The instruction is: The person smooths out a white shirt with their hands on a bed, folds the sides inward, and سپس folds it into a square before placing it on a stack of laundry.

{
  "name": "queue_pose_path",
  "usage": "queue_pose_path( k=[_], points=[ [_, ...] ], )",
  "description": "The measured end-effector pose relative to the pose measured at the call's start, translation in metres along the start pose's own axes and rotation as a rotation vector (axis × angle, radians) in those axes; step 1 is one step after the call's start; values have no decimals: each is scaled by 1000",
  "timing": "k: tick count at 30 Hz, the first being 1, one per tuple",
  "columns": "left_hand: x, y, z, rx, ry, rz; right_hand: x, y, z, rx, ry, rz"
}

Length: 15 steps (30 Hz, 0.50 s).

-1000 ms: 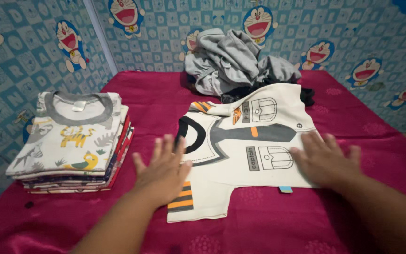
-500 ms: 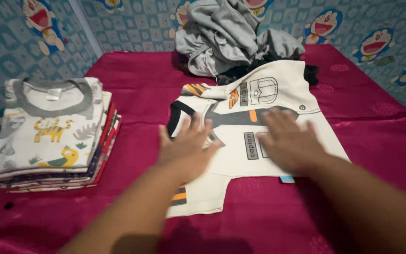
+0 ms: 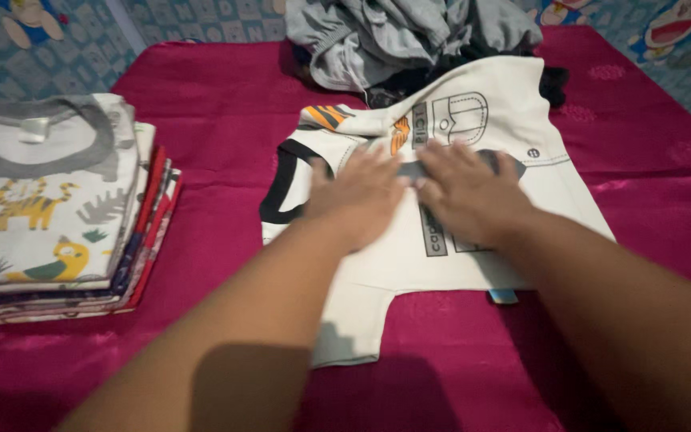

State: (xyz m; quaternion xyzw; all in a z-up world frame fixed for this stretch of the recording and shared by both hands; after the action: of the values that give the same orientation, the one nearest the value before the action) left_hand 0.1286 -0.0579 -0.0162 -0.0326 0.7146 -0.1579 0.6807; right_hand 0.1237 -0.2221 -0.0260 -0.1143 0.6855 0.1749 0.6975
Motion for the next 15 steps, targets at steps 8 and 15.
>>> queue_pose_path(
  k=[8, 15],
  points=[
    [-38, 63, 4, -379, -17, 86, -42, -62, -42, 507, 48, 73],
    [-8, -5, -23, -122, -30, 292, -12, -10, -41, 247, -32, 5]
  ],
)
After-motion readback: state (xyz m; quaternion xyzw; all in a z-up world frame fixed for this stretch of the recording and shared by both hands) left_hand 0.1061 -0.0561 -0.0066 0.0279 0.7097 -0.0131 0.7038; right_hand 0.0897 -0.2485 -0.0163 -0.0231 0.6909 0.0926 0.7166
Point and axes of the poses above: each hand's wrist, its own z-axis towards the middle knuckle, its own x-axis out of the palm, y = z × x, the point moved 3 cm from there along z, towards the middle knuckle, and after that the axes turned 14 degrees about -x, right-handed, at the moved point
